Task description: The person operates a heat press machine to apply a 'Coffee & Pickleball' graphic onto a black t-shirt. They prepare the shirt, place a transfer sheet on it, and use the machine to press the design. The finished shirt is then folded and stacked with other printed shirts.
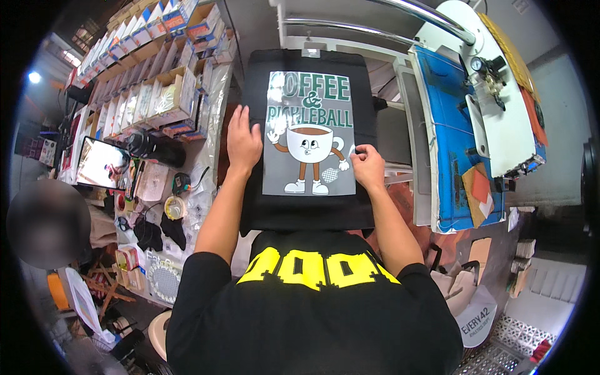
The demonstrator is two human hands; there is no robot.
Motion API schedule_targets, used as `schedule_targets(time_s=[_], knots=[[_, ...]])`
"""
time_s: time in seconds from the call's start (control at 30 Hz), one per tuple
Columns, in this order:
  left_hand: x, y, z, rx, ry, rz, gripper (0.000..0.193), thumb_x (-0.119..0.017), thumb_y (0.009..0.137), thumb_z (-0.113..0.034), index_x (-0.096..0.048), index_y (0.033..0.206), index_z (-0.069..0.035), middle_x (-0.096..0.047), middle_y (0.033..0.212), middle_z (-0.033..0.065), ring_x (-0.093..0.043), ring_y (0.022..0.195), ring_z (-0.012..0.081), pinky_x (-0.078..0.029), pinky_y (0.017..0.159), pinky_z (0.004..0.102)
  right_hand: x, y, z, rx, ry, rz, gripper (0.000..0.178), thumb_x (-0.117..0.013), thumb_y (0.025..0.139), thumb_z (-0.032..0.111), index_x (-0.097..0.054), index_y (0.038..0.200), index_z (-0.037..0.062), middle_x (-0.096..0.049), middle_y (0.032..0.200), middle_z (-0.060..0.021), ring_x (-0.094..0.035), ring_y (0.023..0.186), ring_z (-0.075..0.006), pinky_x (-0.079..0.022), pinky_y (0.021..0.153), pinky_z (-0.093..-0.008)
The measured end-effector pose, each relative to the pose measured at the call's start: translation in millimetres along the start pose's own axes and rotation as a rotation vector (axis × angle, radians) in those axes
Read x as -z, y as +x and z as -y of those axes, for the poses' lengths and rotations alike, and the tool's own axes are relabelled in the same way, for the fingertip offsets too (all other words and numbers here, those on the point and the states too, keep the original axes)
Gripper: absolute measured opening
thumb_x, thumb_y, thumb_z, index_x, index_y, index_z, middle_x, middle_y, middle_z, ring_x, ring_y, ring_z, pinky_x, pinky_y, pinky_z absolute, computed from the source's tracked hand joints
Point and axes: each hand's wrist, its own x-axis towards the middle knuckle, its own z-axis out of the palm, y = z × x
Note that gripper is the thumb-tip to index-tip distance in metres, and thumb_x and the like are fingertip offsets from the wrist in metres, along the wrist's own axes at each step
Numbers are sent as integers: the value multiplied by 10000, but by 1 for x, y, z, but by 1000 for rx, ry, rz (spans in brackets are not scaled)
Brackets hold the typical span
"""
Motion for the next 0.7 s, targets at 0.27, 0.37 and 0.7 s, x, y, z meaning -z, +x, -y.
schedule_targets(time_s=[0.27, 0.37, 0.7], knots=[[-1, 0, 22, 318, 32, 507, 750, -475, 957, -461, -230, 1493, 3, -208, 1565, 211, -346, 1366, 411, -310, 1097, 538, 0, 1, 4, 66, -28, -20, 285, -693, 808, 160, -640, 1036, -1, -685, 789, -129, -669, 751, -261, -514, 736, -372], [11, 1, 9, 129, 120, 122, 618, -527, 952, -362, -366, 1422, 5, -319, 1505, 230, -384, 1329, 409, -313, 1086, 548, 2, -5, 6, 216, -142, -84, 307, -703, 801, 166, -630, 1049, 0, -670, 952, -152, -640, 905, -287, -489, 819, -391], [56, -65, -39, -387, -2, 520, 627, -621, 872, -387, -467, 1397, -80, -352, 1506, 179, -253, 1425, 384, -134, 1171, 537, 4, -60, -19, 698, -619, 57, 605, -616, 866, 440, -527, 1340, 74, -427, 1455, -146, -327, 1372, -383, -200, 1136, -557]])
